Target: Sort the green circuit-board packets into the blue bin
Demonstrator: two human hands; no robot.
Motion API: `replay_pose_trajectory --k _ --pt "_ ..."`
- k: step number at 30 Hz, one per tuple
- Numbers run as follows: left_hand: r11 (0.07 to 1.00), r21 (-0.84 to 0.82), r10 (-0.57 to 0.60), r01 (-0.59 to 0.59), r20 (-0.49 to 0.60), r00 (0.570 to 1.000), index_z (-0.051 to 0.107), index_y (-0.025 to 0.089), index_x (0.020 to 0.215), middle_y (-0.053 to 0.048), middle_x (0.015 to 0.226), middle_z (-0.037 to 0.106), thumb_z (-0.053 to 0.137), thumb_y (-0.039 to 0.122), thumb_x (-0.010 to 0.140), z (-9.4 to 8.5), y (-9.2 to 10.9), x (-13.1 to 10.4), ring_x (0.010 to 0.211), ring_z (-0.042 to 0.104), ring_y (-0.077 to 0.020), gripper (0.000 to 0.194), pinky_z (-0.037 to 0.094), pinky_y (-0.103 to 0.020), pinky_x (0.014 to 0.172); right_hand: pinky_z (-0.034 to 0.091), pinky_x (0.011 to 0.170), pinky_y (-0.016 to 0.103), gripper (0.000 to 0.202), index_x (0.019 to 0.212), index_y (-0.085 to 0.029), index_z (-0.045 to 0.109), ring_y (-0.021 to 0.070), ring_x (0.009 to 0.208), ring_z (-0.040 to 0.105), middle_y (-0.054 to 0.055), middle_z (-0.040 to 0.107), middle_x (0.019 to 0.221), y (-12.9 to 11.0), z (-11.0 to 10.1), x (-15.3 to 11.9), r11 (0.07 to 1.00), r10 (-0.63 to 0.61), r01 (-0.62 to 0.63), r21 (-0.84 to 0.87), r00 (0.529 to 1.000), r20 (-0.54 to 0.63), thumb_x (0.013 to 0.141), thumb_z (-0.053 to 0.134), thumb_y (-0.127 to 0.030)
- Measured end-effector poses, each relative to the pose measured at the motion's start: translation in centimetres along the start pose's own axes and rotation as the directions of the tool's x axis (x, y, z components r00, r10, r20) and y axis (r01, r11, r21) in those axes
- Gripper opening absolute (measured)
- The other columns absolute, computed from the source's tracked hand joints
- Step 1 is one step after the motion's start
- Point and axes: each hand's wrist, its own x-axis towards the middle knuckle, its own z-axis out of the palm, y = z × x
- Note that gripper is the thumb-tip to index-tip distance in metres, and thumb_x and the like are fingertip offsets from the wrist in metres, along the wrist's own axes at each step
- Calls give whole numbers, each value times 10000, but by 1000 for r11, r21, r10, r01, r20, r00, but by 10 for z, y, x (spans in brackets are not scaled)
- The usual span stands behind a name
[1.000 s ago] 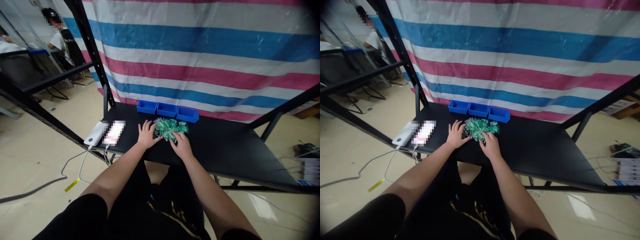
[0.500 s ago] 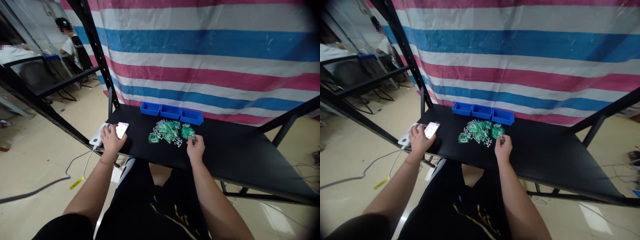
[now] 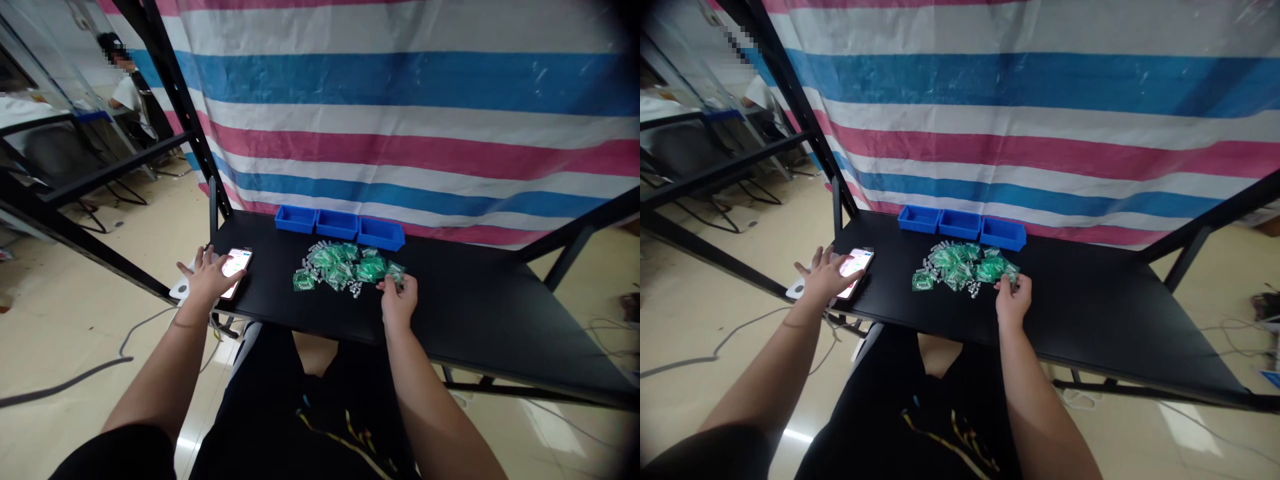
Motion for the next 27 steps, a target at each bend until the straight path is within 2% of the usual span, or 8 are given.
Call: replay_pose_trajectory --k 5,9,13,16,19,23,25,27 --pt "992 -97 59 -81 -216 975 653 263 1264 -158 1591 441 595 616 880 -1 6 -6 1541 254 -428 524 192 -754 1185 557 608 275 391 1037 -180 650 135 594 654 -19 632 779 -6 -6 4 999 -39 43 23 988 -150 855 690 -524" --pt "896 -302 184 -325 -413 892 653 216 1083 -136 1210 640 638 407 889 5 29 -22 1246 568 -329 272 437 -512 1098 463 481 246 404 1056 -159 730 109 482 532 -34 611 678 -9 -5 7 999 27 -28 -29 999 -36 827 706 -491" --pt "670 -532 397 -518 -333 855 614 229 1061 -52 956 650 571 268 937 21 70 -45 936 644 -215 137 522 -348 864 577 595 309 401 1132 -158 737 151 601 610 8 646 755 -17 6 20 994 -68 73 -80 995 72 857 642 -435" --pt "613 -551 494 -566 -291 819 622 225 1048 -45 929 640 544 220 943 33 95 -55 919 619 -208 130 504 -346 858 620 738 358 389 1162 -173 727 204 835 695 98 680 1048 -31 22 43 947 -282 288 -141 957 60 873 609 -405" --pt "610 -548 535 -572 -248 808 634 227 1040 -46 922 638 550 203 932 37 100 -55 943 607 -219 139 490 -364 884 610 817 362 419 1225 -175 712 231 978 698 142 648 1210 -48 42 72 879 -422 431 -206 902 87 876 579 -366" --pt "572 -707 406 -415 -196 893 630 221 1006 -26 896 638 559 205 924 36 91 -50 847 626 -179 109 500 -311 796 586 787 374 447 1223 -170 718 214 787 685 105 722 1017 -58 59 96 863 -272 355 -360 926 262 830 578 -330" --pt "557 -739 382 -378 -177 907 631 220 985 -17 876 636 561 202 919 36 89 -50 794 620 -163 97 492 -293 751 569 802 379 388 1152 -190 739 202 694 661 56 721 850 -56 56 97 830 -190 321 -457 932 310 829 576 -331" --pt "558 -731 399 -393 -179 899 633 220 972 -14 865 631 563 189 910 36 89 -51 798 618 -162 98 483 -289 748 557 813 375 330 1086 -214 751 204 699 657 43 718 830 -50 47 92 778 -152 341 -528 917 368 828 588 -341"
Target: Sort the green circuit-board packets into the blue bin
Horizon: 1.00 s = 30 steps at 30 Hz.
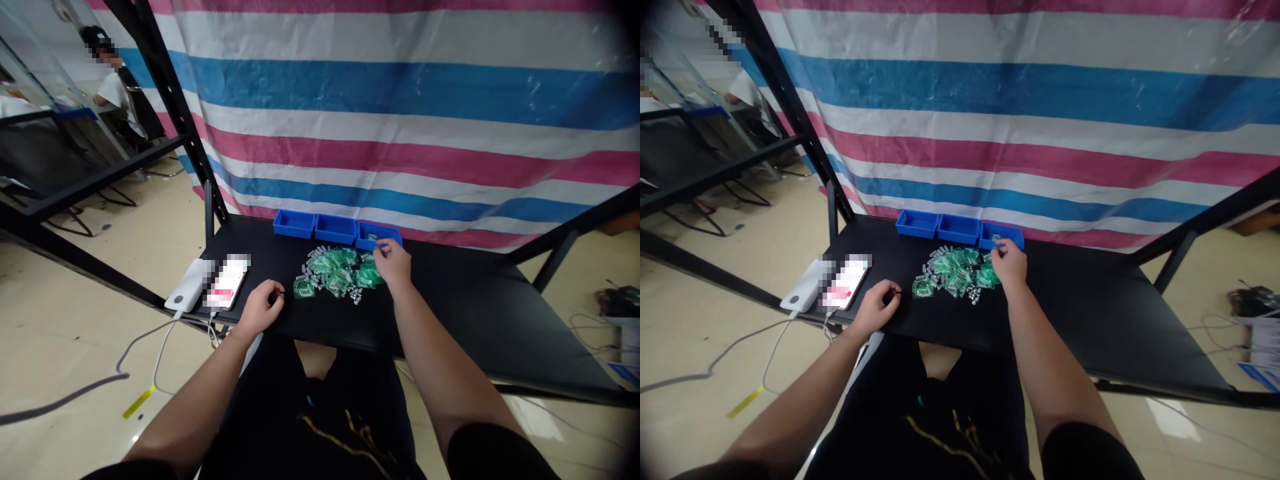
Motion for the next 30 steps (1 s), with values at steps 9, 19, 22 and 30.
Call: replay_pose_trajectory --k 9,19,22,30 --pt "998 44 31 -33 59 998 637 222 940 -13 851 626 567 149 884 2 3 0 820 610 -166 116 459 -289 742 510 1002 433 343 1085 -234 778 287 1022 679 112 699 1133 36 2 -23 957 -105 187 -223 936 335 785 718 -388" --pt "999 37 -5 2 73 997 648 219 940 -15 843 637 567 172 890 1 1 2 792 606 -164 106 461 -285 707 605 646 345 277 955 -219 667 188 654 669 19 702 822 11 -1 35 935 99 -109 339 994 47 765 727 -412" --pt "1000 31 -3 0 76 997 645 218 929 -18 829 633 557 189 898 1 1 3 778 606 -165 97 456 -280 681 620 609 326 233 936 -217 583 185 649 696 11 691 802 9 6 51 858 242 -211 469 970 -6 797 688 -372" --pt "1000 13 -14 13 71 997 643 219 926 -17 831 641 562 199 892 0 2 4 767 617 -162 90 459 -274 673 634 616 366 189 869 -215 590 234 646 728 -6 658 633 12 14 60 801 380 -309 513 924 -36 769 713 -318"
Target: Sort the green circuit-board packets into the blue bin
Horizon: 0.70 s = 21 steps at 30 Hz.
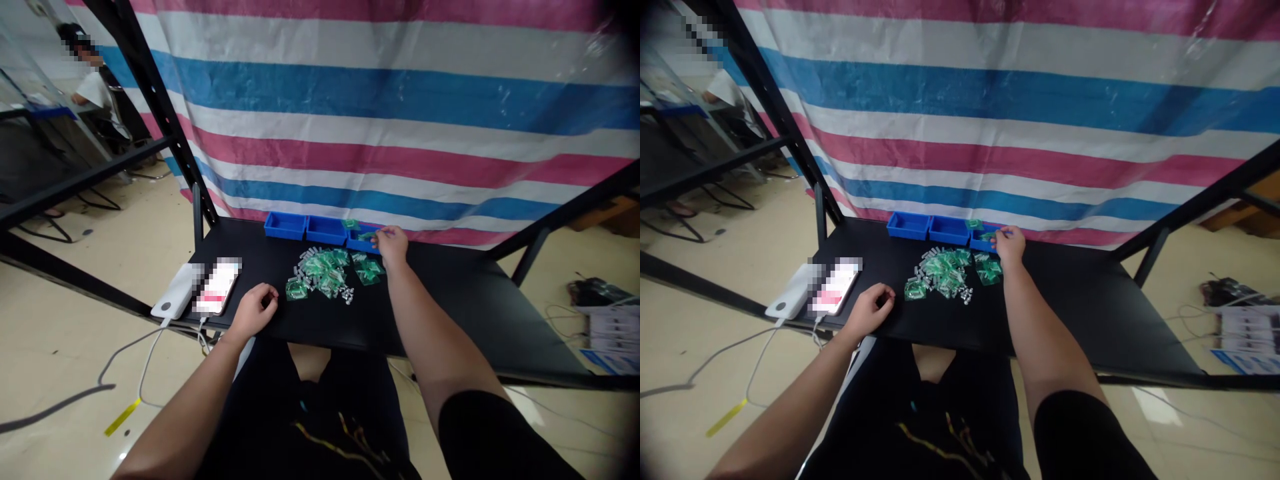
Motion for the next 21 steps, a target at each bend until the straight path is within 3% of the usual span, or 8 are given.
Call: replay_pose_trajectory --k 3,6,8,10,13,15,18,21 --pt "1000 5 -2 2 3 1000 647 219 928 -13 825 640 564 194 891 0 -1 0 767 617 -161 94 460 -275 683 633 603 378 242 900 -201 612 225 617 719 36 709 699 -2 0 0 997 57 -61 47 995 76 810 725 -396" --pt "1000 19 7 -7 7 1000 647 218 919 -9 819 640 567 188 889 1 -2 1 776 617 -160 90 462 -282 718 631 736 419 225 884 -181 682 236 683 722 73 743 761 -5 2 0 963 -36 82 -257 984 175 843 690 -403" --pt "1000 15 8 -8 11 1000 645 217 917 -9 820 641 565 187 889 1 -2 2 774 616 -160 90 459 -281 718 586 924 447 201 953 -186 736 260 887 732 95 773 913 -7 8 2 835 -206 318 -449 937 282 853 659 -343" --pt "1000 5 1 -1 12 1000 645 216 919 -10 821 641 562 185 888 1 -1 2 769 614 -159 94 454 -276 702 493 1075 492 310 1138 -214 744 295 1142 666 116 749 1180 -11 18 4 671 -311 508 -541 854 416 865 641 -318" --pt "1000 0 -11 11 16 1000 644 216 919 -8 817 637 563 186 886 0 -1 2 753 607 -155 93 449 -271 686 338 1176 617 429 1314 -292 692 354 1381 483 107 611 1459 -18 38 7 530 -229 592 -607 789 569 899 637 -389" --pt "1000 -2 -15 15 23 1000 643 217 920 -6 813 634 562 189 889 0 -1 2 743 601 -153 91 449 -271 684 217 1194 701 387 1282 -324 711 375 1411 430 93 612 1456 -22 46 7 480 -153 582 -656 792 591 922 622 -434" --pt "1000 2 -9 9 22 1000 643 217 922 -9 815 634 563 192 892 0 -2 2 753 605 -157 89 453 -276 698 89 1192 738 364 1186 -283 757 387 1378 437 128 676 1321 -25 50 6 423 -191 568 -706 817 543 946 581 -492" --pt "1000 9 -4 4 19 1000 646 219 926 -9 824 640 567 196 892 0 -3 2 761 613 -158 89 460 -281 715 150 1180 714 419 1058 -191 786 417 1349 449 185 689 1211 -22 47 1 434 -211 509 -743 860 465 948 563 -528"
